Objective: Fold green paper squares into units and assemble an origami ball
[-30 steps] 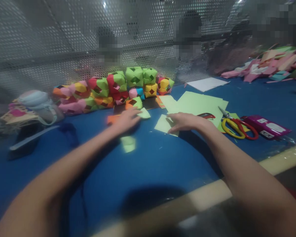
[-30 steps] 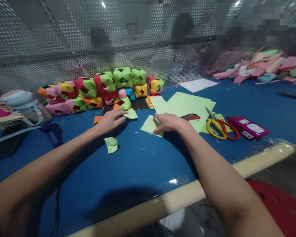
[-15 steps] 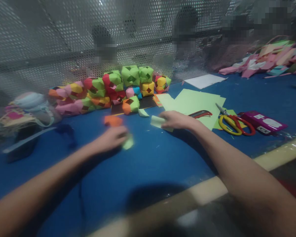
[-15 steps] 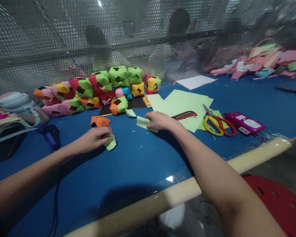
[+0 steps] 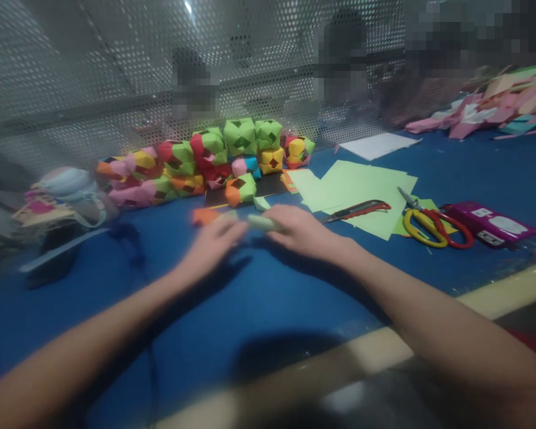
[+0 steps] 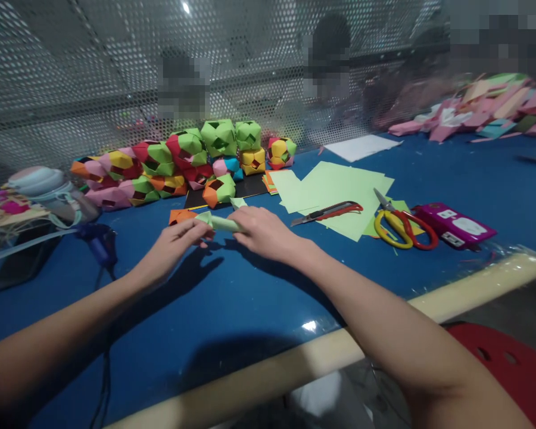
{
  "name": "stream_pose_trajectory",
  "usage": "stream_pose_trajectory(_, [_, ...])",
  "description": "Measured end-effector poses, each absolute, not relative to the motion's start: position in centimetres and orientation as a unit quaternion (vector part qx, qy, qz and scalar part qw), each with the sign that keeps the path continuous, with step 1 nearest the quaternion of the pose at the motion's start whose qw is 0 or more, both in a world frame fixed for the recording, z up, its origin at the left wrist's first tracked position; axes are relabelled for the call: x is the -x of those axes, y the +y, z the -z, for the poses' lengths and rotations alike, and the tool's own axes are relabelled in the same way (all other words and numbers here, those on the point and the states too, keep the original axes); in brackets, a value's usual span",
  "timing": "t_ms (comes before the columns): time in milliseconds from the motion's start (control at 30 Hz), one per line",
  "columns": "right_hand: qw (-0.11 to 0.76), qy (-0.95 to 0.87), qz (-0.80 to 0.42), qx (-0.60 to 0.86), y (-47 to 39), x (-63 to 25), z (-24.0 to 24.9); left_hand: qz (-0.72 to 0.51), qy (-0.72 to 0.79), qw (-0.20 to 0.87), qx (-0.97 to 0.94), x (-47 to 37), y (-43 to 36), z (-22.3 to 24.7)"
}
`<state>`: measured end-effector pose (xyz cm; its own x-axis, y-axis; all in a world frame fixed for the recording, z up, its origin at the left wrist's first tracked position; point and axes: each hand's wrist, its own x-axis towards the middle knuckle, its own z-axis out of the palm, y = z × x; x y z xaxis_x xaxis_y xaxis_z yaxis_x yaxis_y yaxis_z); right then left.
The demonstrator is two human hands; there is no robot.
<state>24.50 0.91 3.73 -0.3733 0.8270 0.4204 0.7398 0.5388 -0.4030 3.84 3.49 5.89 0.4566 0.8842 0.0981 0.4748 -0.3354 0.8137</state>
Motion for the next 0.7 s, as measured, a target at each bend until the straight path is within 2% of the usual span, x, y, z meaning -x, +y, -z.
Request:
stream_pose_trajectory(233, [0.295, -0.866, -0.015, 0.403, 0.5, -23.5, -2.7, -0.336, 0.448, 0.404, -0.723, -4.5, 3.1, -5.1])
stream_pose_trajectory(367, [0.315, -0.865, -0.012, 0.389, 0.4, -23.4, -2.6, -0.310, 0.445, 0.420, -0.728, -4.6, 2.9, -4.8])
stream_pose_trajectory(467, [0.332, -0.860, -0.023, 0.387, 0.2, -23.1, -2.8, -0.351, 0.428, 0.496, -0.669, -4.7, 2.9, -4.4])
stream_pose_trajectory(600, [0.390, -0.797, -0.163, 0.432, -0.3, -22.8, -3.9, -0.373, 0.361, 0.633, -0.574, -4.8, 3.1, -4.1])
stream_pose_trajectory(700, [0.393, -0.690, -0.336, 0.507, -0.5, -22.6, -4.6, -0.353, 0.347, 0.658, -0.567, -4.7, 3.1, -4.0])
